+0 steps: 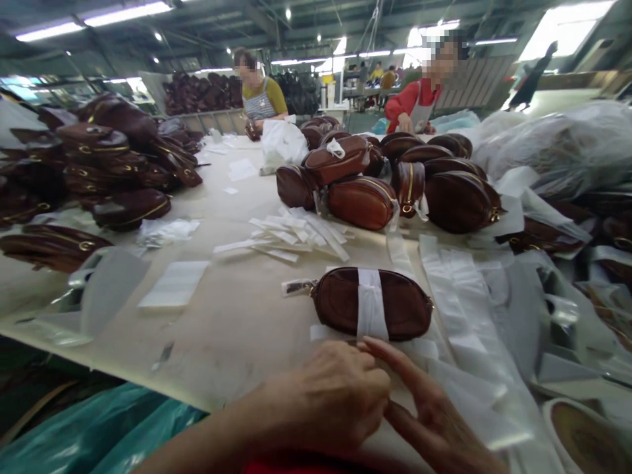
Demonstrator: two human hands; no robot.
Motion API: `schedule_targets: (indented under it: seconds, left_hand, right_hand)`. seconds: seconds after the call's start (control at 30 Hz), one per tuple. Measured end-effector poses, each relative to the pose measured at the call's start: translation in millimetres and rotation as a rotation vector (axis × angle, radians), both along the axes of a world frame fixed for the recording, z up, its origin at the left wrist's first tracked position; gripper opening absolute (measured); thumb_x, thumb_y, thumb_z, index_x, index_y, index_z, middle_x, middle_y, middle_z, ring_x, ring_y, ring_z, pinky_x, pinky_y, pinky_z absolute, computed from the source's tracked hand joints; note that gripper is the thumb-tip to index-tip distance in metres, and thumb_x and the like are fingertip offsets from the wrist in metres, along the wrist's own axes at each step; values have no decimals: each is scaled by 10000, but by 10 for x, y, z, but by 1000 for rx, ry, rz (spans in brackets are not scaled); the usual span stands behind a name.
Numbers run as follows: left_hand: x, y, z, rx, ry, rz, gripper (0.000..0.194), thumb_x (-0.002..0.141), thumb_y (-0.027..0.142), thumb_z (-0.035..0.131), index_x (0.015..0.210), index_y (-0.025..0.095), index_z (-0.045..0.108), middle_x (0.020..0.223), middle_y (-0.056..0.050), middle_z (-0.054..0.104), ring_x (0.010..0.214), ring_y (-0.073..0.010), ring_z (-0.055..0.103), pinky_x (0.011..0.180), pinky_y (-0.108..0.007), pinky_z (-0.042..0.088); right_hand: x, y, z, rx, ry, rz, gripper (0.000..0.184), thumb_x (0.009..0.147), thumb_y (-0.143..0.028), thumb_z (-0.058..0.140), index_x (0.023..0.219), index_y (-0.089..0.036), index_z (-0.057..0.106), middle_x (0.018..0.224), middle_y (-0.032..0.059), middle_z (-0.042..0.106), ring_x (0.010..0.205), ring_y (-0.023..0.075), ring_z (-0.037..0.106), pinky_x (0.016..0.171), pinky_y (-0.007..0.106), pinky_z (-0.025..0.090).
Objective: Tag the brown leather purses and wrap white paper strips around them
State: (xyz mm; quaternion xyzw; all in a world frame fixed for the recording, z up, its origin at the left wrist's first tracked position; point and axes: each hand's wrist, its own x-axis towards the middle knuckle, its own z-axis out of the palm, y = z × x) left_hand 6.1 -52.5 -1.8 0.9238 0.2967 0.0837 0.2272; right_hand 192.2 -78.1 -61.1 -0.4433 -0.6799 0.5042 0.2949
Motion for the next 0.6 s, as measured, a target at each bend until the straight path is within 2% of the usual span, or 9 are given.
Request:
schedule_targets:
  seconds: [0.07,0.13,0.2,0.3,0.4,0.5,0.6]
  left_hand:
    - [-38,-34,-1,42,71,35,93,800,143,498,709,155,516,740,-47,615,639,-158,532,587,-270,367]
    - [-119,-32,-30,27,93,101,62,806,171,510,748,160,528,755,-54,629,632,-176,546,574,-280,376]
    - [-217,-9,-97,21,97,181,73,815,195,501,761,160,534,747,-65,633,610,-190,549,558,-294,373]
    - [-346,39,-240,27,88,317,117,826,183,459,748,159,543,698,-68,625,573,-191,539,531,-293,346]
    - [-450,95,-377,-15,20,425,149,832,195,453,719,160,545,679,-62,622,569,-178,534,525,-278,323]
    - [-574,201,-516,-193,-149,529,196,847,265,485,690,164,543,668,-34,613,591,-162,541,536,-260,333]
    - [-693,397,-723,-387,-346,673,128,775,293,605,788,168,578,740,-20,626,669,-162,566,577,-241,389]
  right_hand:
    - [-124,-23,-50,-96,132,10,474,846,-366,543,1309,-295,474,1281,58,554,1190,230,500,1014,369,388]
    - [-255,-21,-113,-225,204,-20,424,865,-426,516,1257,-267,533,1000,54,674,956,208,627,843,313,507]
    - [-365,12,-166,-269,198,-68,395,863,-467,507,1158,-230,618,768,36,670,741,182,643,687,267,537]
    - [-468,118,-202,-189,101,-109,335,817,-475,574,984,-222,715,807,47,689,768,199,641,722,267,534]
    - [-511,268,-179,-134,-24,-102,307,779,-479,616,920,-237,741,853,39,709,835,228,647,769,280,534]
    - [-521,465,-88,-125,-158,-70,329,773,-503,607,898,-235,751,743,20,700,748,214,650,679,265,544]
    - [-528,726,71,-100,-242,-56,351,745,-527,621,845,-221,761,674,17,689,660,196,641,574,240,523]
